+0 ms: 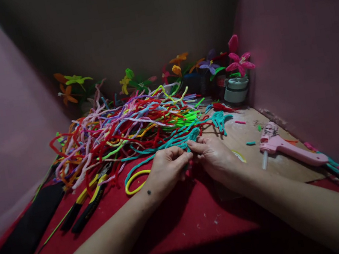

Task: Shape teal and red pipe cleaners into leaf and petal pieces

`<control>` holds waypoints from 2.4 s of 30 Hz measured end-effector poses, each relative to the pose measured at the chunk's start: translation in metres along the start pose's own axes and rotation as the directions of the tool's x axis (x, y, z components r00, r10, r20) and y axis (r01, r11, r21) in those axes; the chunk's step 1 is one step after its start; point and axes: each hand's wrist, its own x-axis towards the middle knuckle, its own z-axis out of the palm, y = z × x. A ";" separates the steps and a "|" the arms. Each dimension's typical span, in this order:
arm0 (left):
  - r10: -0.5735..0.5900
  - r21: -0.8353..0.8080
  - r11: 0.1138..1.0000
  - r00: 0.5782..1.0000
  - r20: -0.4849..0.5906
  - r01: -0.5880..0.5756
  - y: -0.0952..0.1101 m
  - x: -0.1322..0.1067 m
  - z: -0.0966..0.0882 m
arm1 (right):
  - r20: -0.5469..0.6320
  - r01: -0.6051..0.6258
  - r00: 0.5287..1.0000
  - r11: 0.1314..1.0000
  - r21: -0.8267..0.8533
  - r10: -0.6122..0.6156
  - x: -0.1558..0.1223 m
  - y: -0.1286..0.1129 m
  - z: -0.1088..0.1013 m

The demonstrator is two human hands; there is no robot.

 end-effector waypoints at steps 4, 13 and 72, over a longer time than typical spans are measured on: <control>-0.185 -0.305 0.918 0.953 0.240 0.255 -0.005 0.003 -0.004 | 0.002 0.077 0.997 0.992 -0.097 -0.077 0.001 0.004 -0.002; -0.091 -0.043 0.994 0.980 0.178 0.100 -0.004 -0.007 0.006 | -0.104 0.173 0.978 0.982 -0.072 -0.180 0.012 -0.004 -0.009; 0.354 0.836 0.407 0.907 0.226 -0.367 -0.009 -0.005 -0.038 | 0.204 -0.199 0.967 0.952 0.233 0.153 0.012 -0.011 -0.009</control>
